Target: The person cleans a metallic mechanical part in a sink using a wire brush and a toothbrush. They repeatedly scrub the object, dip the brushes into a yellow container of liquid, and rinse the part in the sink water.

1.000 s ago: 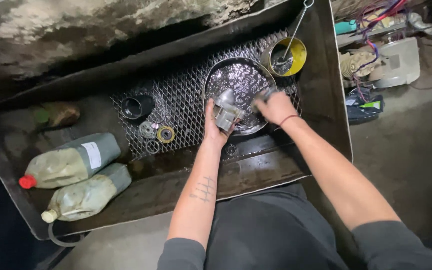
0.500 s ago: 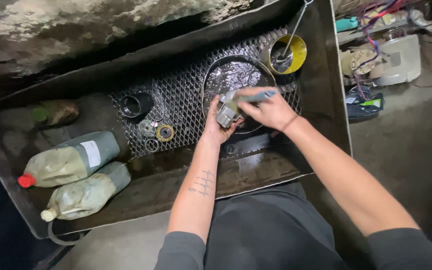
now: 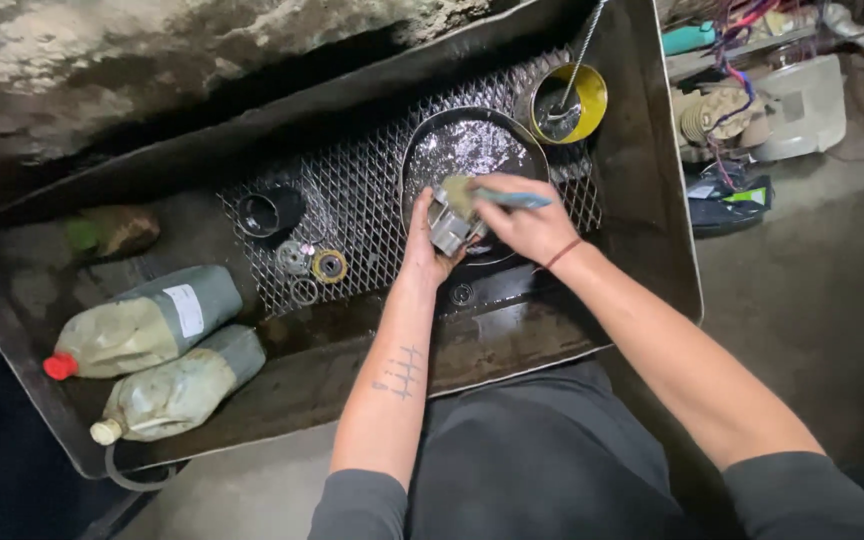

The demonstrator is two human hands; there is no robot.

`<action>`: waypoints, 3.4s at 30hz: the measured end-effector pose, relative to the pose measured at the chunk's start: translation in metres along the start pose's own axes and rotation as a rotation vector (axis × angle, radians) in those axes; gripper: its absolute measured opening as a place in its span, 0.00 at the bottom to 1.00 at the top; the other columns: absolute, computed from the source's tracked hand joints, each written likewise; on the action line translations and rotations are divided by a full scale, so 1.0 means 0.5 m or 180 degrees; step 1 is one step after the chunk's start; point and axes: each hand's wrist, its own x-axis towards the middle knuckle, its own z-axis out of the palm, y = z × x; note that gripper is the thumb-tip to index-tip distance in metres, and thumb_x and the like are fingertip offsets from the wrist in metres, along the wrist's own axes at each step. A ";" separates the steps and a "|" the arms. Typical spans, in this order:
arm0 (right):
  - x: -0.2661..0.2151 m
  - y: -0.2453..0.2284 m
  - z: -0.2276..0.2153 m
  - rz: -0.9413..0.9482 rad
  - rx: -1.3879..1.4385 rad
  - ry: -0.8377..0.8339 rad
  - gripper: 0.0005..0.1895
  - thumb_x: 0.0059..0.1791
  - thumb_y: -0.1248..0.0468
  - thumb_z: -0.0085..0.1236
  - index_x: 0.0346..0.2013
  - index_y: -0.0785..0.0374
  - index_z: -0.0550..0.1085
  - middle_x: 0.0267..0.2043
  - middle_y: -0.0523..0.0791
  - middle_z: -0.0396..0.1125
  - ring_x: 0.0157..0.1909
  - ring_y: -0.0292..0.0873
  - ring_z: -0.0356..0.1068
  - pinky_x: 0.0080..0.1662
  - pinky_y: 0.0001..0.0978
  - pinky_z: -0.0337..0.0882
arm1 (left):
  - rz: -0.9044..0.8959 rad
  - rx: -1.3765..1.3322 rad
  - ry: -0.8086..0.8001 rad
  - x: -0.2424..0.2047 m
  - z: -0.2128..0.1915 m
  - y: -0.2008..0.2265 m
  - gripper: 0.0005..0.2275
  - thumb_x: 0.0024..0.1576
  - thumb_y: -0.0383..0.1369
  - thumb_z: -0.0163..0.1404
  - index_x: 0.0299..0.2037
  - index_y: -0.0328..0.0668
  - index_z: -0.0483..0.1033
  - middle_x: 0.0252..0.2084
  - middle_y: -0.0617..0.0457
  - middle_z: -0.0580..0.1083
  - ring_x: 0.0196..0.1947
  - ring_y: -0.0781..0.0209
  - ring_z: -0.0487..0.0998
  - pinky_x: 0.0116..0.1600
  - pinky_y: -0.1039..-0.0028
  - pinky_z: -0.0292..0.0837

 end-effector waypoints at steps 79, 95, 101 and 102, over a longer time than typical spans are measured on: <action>-0.043 -0.031 0.010 0.0565 -0.0407 0.0444 0.07 0.47 0.57 0.62 0.39 0.49 0.78 0.36 0.45 0.77 0.45 0.51 0.78 0.51 0.46 0.76 | 0.2596 -0.0909 0.0295 -0.036 0.114 -0.044 0.35 0.48 0.25 0.65 0.64 0.51 0.58 0.64 0.39 0.58 0.60 0.39 0.64 0.54 0.35 0.68; -0.019 -0.042 -0.032 0.0334 0.0103 0.0009 0.08 0.47 0.63 0.62 0.41 0.52 0.80 0.40 0.45 0.77 0.48 0.48 0.77 0.53 0.42 0.74 | 0.2664 -0.0775 0.0243 -0.070 0.109 -0.021 0.34 0.50 0.26 0.65 0.64 0.61 0.61 0.65 0.42 0.55 0.62 0.37 0.59 0.55 0.26 0.60; -0.025 -0.071 -0.053 0.0382 0.0023 -0.0086 0.08 0.49 0.61 0.60 0.43 0.52 0.79 0.41 0.46 0.77 0.48 0.52 0.77 0.52 0.47 0.75 | 0.2899 -0.0865 0.0248 -0.016 0.121 -0.027 0.32 0.50 0.24 0.65 0.62 0.57 0.62 0.66 0.40 0.57 0.64 0.38 0.58 0.58 0.27 0.56; -0.032 -0.068 -0.046 0.0388 -0.0208 0.0186 0.09 0.51 0.61 0.59 0.46 0.51 0.78 0.42 0.46 0.76 0.47 0.52 0.76 0.52 0.45 0.75 | 0.2707 -0.1137 0.0228 -0.030 0.114 -0.036 0.33 0.50 0.25 0.65 0.63 0.62 0.61 0.67 0.43 0.56 0.65 0.36 0.58 0.58 0.21 0.54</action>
